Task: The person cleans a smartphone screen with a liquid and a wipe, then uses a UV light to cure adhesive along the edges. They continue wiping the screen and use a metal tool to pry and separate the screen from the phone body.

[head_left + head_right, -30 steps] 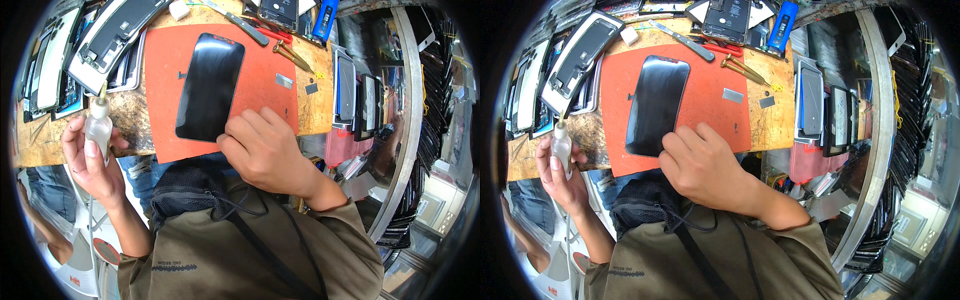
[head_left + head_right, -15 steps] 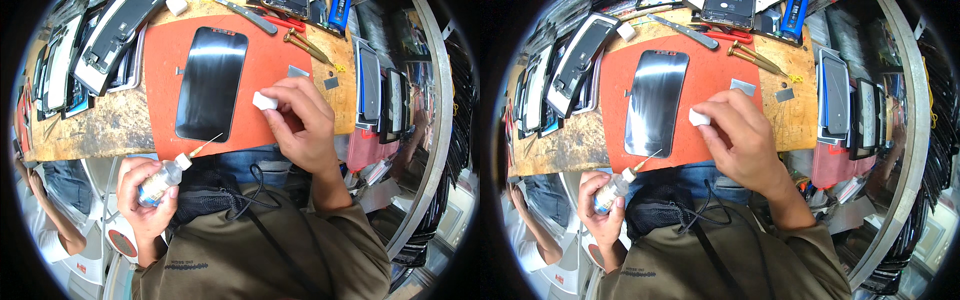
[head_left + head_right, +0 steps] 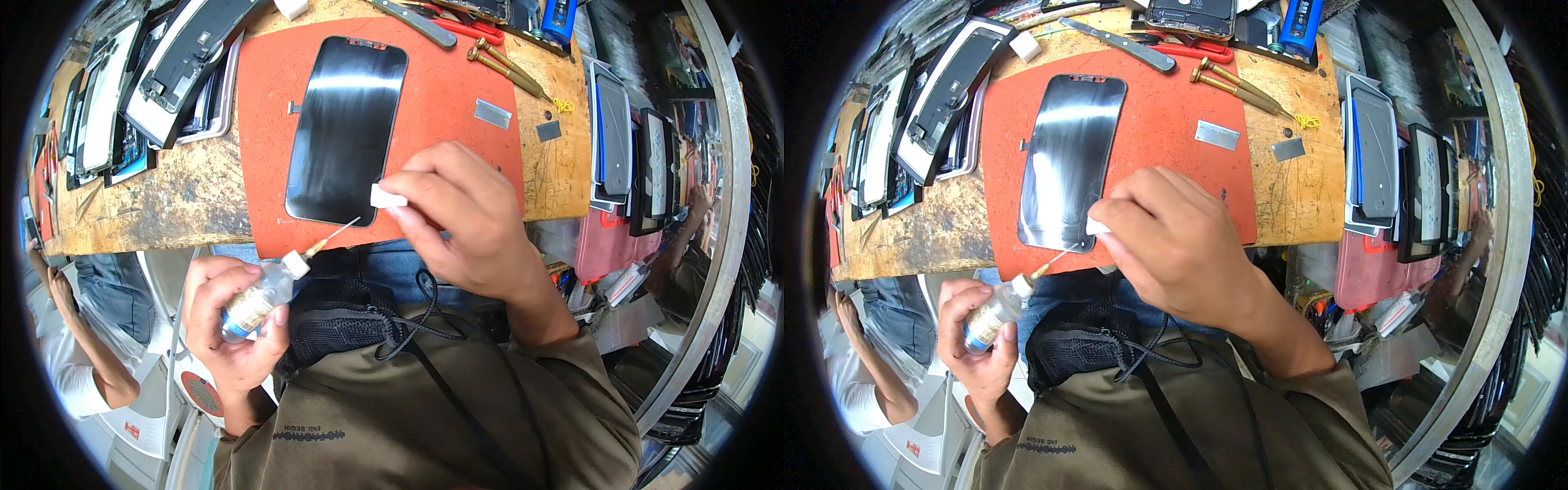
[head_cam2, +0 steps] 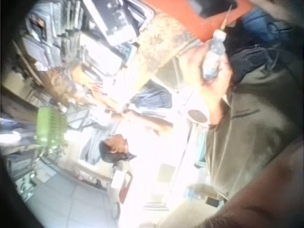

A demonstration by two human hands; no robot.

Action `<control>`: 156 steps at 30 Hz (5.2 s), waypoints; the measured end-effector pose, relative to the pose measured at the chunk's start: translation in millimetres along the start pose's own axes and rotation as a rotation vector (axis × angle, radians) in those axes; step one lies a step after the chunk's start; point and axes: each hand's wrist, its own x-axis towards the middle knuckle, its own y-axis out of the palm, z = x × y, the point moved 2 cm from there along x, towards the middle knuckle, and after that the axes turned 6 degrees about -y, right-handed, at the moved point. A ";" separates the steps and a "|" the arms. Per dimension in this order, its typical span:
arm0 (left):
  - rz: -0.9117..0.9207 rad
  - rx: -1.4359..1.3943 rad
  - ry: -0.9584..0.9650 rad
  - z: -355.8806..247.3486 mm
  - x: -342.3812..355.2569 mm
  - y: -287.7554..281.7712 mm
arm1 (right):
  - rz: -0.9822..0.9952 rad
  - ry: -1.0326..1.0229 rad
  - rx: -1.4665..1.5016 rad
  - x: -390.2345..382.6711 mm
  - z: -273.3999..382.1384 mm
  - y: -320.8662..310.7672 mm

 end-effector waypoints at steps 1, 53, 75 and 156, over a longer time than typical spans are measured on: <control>-0.036 -0.033 -0.020 3.3 -0.7 -1.4 | 0.013 -0.022 -0.036 1.7 1.8 1.3; -0.475 -0.707 -0.097 83.8 58.4 0.4 | 0.298 -0.162 -0.144 14.2 13.4 -2.8; -0.457 -0.706 -0.080 82.9 59.5 1.2 | 0.352 -0.176 -0.138 14.8 12.9 -7.5; -0.468 -0.730 -0.089 80.2 58.8 5.6 | 0.333 -0.118 -0.360 28.9 23.7 -5.2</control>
